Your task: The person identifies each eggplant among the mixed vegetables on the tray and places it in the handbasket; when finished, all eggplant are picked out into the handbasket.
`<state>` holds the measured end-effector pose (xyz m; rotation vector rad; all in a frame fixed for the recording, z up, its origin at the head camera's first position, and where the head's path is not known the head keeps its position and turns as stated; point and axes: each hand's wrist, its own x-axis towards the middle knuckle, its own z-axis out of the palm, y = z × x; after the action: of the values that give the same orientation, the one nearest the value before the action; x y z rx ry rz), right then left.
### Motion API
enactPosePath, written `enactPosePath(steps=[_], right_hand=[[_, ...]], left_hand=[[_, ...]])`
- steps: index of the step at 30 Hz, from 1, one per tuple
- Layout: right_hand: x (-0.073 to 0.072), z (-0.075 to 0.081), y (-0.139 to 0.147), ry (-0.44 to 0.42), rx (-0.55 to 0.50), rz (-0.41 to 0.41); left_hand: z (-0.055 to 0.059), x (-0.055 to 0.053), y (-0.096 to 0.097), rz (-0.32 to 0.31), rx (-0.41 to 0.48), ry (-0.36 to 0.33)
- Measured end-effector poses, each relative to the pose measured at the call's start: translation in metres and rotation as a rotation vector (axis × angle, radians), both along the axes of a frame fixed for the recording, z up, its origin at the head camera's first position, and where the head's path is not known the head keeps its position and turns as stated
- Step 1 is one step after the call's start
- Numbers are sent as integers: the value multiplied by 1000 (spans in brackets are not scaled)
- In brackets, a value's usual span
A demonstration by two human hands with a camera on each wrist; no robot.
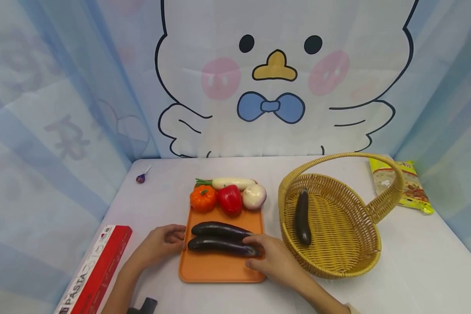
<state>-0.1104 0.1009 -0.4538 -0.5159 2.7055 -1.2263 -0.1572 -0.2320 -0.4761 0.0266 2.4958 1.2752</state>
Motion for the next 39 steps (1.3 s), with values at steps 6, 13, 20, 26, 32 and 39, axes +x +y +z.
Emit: enactPosePath(steps=[6, 13, 20, 26, 32, 39], right_hand=[[-5, -3, -3, -27, 34, 30], [-7, -7, -3, 3, 55, 40], [-9, -11, -2, 28, 49, 33], [-11, -12, -1, 34, 20, 27], [-12, -13, 0, 34, 8, 28], [-11, -14, 0, 59, 8, 15]], left_hand=[[0, 1, 0, 7, -2, -10], [0, 1, 0, 11, -10, -16], [1, 2, 0, 1, -3, -8], [0, 1, 0, 4, 4, -3], [2, 1, 1, 17, -11, -12], [0, 1, 0, 8, -2, -14]])
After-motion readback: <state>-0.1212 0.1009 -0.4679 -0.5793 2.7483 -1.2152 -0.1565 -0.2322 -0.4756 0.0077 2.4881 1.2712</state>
